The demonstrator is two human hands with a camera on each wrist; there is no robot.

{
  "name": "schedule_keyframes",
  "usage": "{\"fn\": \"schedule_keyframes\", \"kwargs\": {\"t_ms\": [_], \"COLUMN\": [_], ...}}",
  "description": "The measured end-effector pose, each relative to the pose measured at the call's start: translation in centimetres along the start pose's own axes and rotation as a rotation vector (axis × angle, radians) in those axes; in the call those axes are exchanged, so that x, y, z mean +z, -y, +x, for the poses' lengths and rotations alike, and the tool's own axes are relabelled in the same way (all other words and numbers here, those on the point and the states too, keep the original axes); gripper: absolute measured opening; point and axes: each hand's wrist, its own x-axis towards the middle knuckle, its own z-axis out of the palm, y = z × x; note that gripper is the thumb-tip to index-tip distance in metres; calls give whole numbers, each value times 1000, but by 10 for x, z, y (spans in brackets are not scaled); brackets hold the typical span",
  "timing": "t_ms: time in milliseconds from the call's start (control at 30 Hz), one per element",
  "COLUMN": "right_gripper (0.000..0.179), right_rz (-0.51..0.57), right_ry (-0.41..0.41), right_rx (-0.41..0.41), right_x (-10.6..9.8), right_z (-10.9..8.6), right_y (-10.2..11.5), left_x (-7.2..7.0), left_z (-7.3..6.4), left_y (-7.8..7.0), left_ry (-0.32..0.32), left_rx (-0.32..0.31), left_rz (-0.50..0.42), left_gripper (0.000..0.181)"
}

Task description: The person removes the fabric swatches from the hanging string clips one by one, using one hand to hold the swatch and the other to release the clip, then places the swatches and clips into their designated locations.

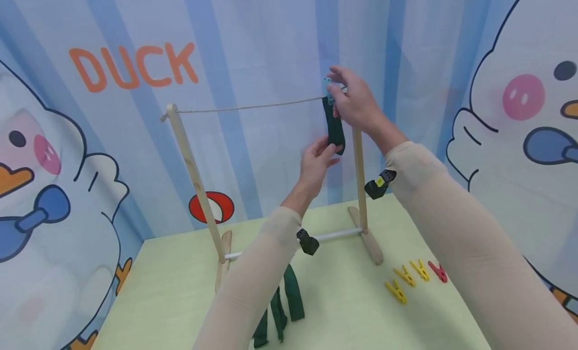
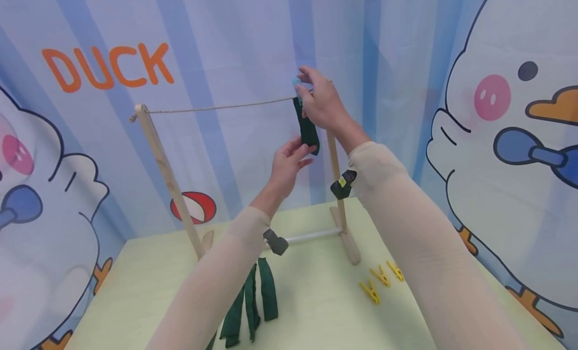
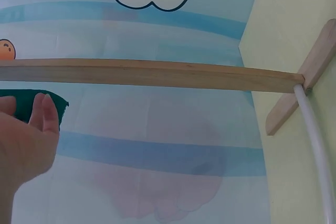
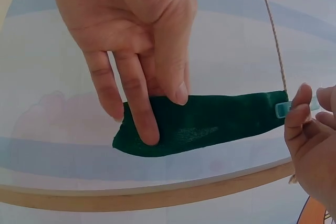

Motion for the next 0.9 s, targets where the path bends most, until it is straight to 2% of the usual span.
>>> {"fn": "schedule_keyframes", "kwargs": {"t_ms": [167, 300, 433, 700, 900], "right_gripper": [49, 47, 46, 41, 33], "right_rz": [-36, -64, -92, -107, -94], "right_ry": [-32, -55, -56, -6, -47], "right_rx": [-17, -18, -29, -33, -27], "right_x": [0, -1, -3, -8, -10], "right_z": [0, -2, -3, -3, -4], "right_y": [0, -1, -1, 0, 2], "left_x": [1, 1, 0, -1, -1], "left_z": [-1, -3, -4, -7, -7], "left_y": [-3, -4, -3, -1, -1], "left_ry": [-84, -114, -126, -124, -115], "left_rx": [-17, -22, -25, -36, -25], "left_rz": [54, 69, 68, 27, 26], "left_gripper": [31, 27, 25, 24, 24]}}
